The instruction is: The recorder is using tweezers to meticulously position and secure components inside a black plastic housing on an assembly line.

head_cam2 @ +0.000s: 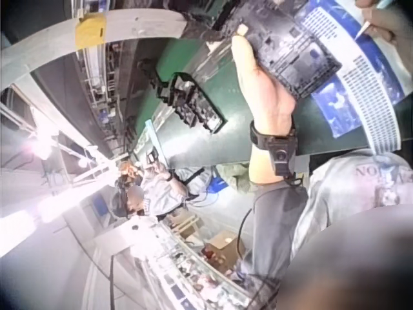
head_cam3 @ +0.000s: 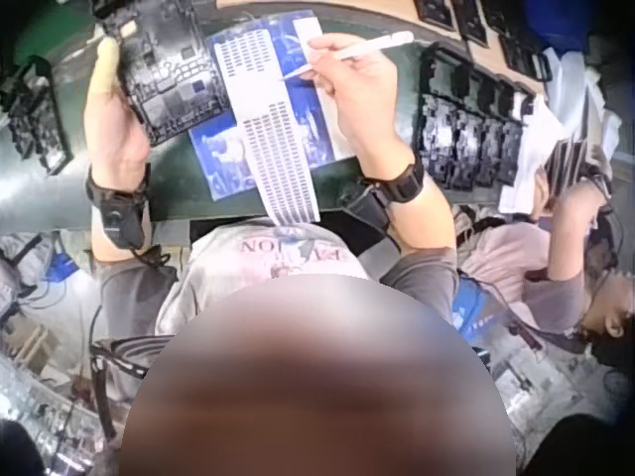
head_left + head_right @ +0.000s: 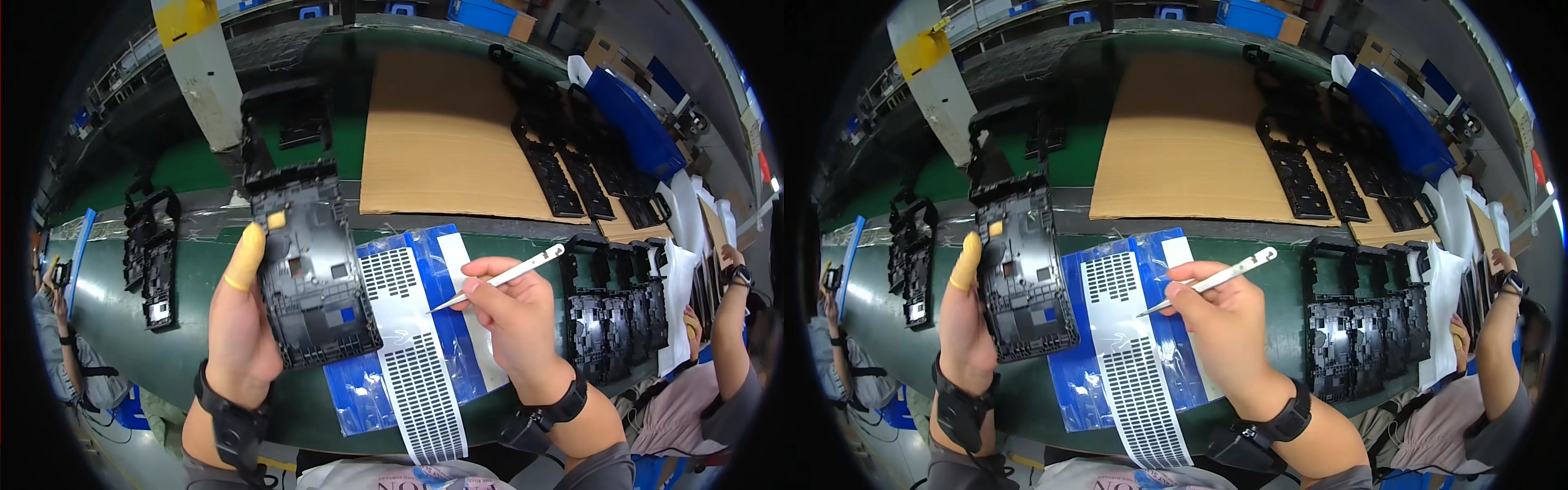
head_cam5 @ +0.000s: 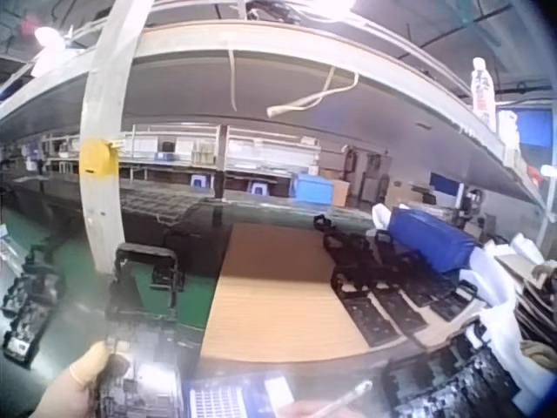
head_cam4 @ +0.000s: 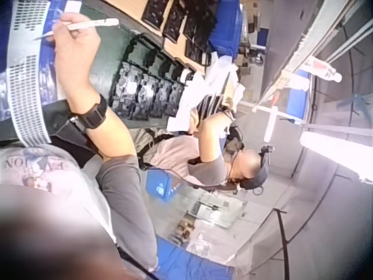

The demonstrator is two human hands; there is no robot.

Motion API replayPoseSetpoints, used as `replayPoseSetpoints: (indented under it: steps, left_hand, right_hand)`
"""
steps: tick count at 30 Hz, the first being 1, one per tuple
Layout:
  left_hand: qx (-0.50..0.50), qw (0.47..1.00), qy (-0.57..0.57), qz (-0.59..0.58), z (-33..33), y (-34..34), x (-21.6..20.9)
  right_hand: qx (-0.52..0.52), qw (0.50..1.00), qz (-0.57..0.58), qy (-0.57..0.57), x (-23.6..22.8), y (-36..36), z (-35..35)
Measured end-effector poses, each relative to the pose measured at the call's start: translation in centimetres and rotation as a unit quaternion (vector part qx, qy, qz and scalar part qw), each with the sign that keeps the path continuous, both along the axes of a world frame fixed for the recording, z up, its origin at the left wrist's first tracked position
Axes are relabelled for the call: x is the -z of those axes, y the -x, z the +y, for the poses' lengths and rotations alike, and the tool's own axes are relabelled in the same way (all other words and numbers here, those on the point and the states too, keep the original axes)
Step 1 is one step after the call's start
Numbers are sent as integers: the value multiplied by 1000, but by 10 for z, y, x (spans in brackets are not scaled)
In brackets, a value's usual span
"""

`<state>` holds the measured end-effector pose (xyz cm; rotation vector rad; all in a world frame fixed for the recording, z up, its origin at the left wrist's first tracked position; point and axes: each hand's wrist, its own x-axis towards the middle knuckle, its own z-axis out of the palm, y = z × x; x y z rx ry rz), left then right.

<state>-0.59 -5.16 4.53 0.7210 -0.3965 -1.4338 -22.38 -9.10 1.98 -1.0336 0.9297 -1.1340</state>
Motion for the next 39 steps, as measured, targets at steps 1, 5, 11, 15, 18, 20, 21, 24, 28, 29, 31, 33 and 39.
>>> replayPoseSetpoints:
  steps: [1,5,11,15,18,20,21,24,28,29,31,33,39]
  left_hand:
    - [-33,999,-15,-2,3,0,6]
    - [6,1000,0,14,6,-3,-3]
    - [-77,997,-21,-14,13,1,-8]
    - [-54,998,14,-23,13,2,-9]
    - [-48,999,17,-18,8,4,-4]
    - [-59,997,-4,-47,5,9,-2]
    - [-57,997,-1,-47,3,10,0]
    - [-20,1000,-10,-20,0,15,12]
    - [62,996,-41,55,13,26,17]
    - [78,993,-66,67,15,31,16]
    - [112,987,-74,91,19,39,19]
    - [137,983,-82,94,22,40,16]
    - [155,980,-72,101,23,40,16]
  right_hand:
    - [-1,1000,23,3,-2,-5,-1]
    - [12,999,31,39,16,-12,-22]
    - [17,1000,8,0,32,-15,-29]
    - [-7,1000,23,-6,30,-15,-31]
    - [-6,999,39,4,31,-17,-31]
    - [-15,1000,20,3,31,-15,-30]
    - [-20,1000,11,4,31,-14,-30]
    - [-20,1000,-12,0,20,-8,-22]
    - [-32,998,-43,20,-14,-8,10]
    - [-31,997,-53,38,-17,-8,21]
    - [-53,995,-56,62,-17,-12,37]
    - [-77,994,-55,49,-14,-15,41]
    - [-74,992,-98,17,-6,-17,37]
